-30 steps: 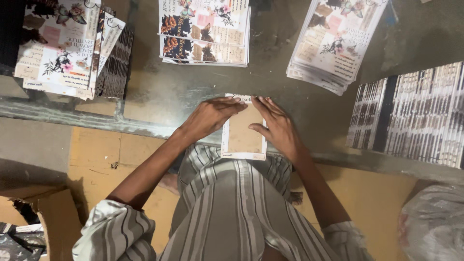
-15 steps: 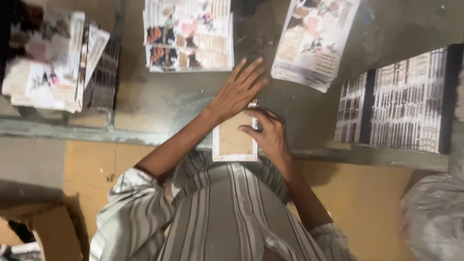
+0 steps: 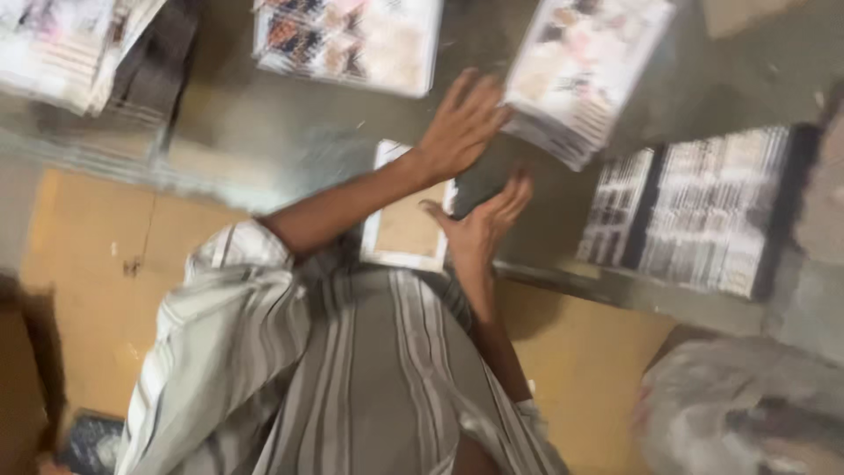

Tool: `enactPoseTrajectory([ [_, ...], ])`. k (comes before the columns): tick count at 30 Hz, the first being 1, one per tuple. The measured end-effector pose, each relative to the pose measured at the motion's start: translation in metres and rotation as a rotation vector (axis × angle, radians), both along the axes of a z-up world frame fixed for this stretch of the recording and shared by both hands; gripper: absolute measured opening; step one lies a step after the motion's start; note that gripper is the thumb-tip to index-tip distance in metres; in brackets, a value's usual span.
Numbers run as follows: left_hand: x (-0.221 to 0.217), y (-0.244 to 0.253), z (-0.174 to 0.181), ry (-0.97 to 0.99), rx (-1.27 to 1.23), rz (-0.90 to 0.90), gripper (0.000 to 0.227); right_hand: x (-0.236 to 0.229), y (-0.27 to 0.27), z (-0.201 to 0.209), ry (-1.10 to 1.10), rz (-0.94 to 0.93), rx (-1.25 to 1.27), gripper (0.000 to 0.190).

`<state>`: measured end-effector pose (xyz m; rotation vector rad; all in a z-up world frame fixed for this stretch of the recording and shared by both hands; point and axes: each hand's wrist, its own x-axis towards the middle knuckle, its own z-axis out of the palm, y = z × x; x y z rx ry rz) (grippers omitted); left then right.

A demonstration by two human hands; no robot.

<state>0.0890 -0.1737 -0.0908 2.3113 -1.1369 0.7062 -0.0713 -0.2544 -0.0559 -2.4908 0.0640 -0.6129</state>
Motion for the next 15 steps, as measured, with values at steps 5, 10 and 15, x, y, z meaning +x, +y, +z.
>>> enactPoseTrajectory([
  [5, -0.017, 0.016, 0.029, 0.458, 0.047, 0.278, 0.039, -0.019, -0.003, 0.001, 0.095, 0.198, -0.101, 0.149],
  [10, -0.039, 0.066, 0.077, 0.731, 0.199, 0.133, 0.037, -0.027, 0.005, 0.01, 0.217, 0.268, -0.153, 0.153],
  [15, -0.028, 0.148, 0.101, 0.975, -0.1, -0.132, 0.036, -0.024, 0.004, 0.03, 0.085, 0.101, 0.063, 0.126],
])
